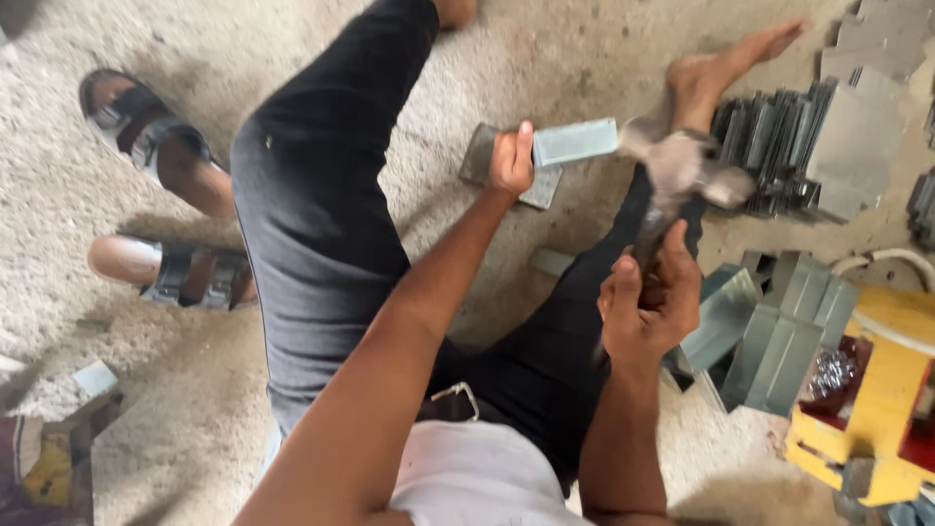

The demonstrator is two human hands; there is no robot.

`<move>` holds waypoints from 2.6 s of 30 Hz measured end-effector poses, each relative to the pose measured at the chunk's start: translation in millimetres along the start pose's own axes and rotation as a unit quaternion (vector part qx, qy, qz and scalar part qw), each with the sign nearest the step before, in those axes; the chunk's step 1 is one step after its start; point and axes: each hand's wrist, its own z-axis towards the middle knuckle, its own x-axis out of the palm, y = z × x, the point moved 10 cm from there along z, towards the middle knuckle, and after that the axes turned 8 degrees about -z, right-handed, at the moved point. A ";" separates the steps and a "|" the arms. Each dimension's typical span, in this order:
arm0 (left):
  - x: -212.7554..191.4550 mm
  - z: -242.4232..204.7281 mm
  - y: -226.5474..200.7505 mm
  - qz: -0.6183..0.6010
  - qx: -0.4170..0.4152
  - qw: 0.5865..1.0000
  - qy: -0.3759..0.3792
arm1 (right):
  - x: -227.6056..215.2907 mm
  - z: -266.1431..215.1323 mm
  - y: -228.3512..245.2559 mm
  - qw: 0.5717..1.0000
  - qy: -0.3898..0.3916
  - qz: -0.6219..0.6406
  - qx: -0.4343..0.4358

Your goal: The person sits on the floor and repeatedly hammers small rectangular metal pieces placed on a metal block. They pick up pieces from a nearby pile, position them, strike them with a hammer, and then place them aside.

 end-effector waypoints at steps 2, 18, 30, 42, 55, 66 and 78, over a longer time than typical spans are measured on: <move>-5.0 -1.0 -5.5 -0.022 -0.012 1.000 -0.011 | 5.4 2.0 9.2 0.998 -0.009 0.028 -0.060; 2.8 43.8 25.7 -0.145 -0.256 0.947 0.131 | 26.9 27.8 -17.5 0.968 0.108 -0.207 -0.095; -3.1 39.3 7.2 0.206 -0.133 0.925 0.291 | 74.2 0.0 -194.5 0.966 0.048 -0.161 0.194; -26.4 24.3 64.6 0.234 -0.355 0.751 0.505 | 47.0 13.0 -124.0 0.991 0.028 -0.071 0.106; -15.3 39.4 53.9 0.284 -0.291 0.758 0.510 | 65.8 28.2 -112.4 0.978 0.005 -0.206 -0.013; -20.3 -1.5 86.4 0.216 -0.396 0.751 0.483 | 76.7 22.3 -167.1 0.992 0.017 -0.120 0.022; -45.5 32.8 91.8 0.165 -0.476 0.752 0.424 | 87.5 13.5 -250.4 0.952 0.023 0.043 0.303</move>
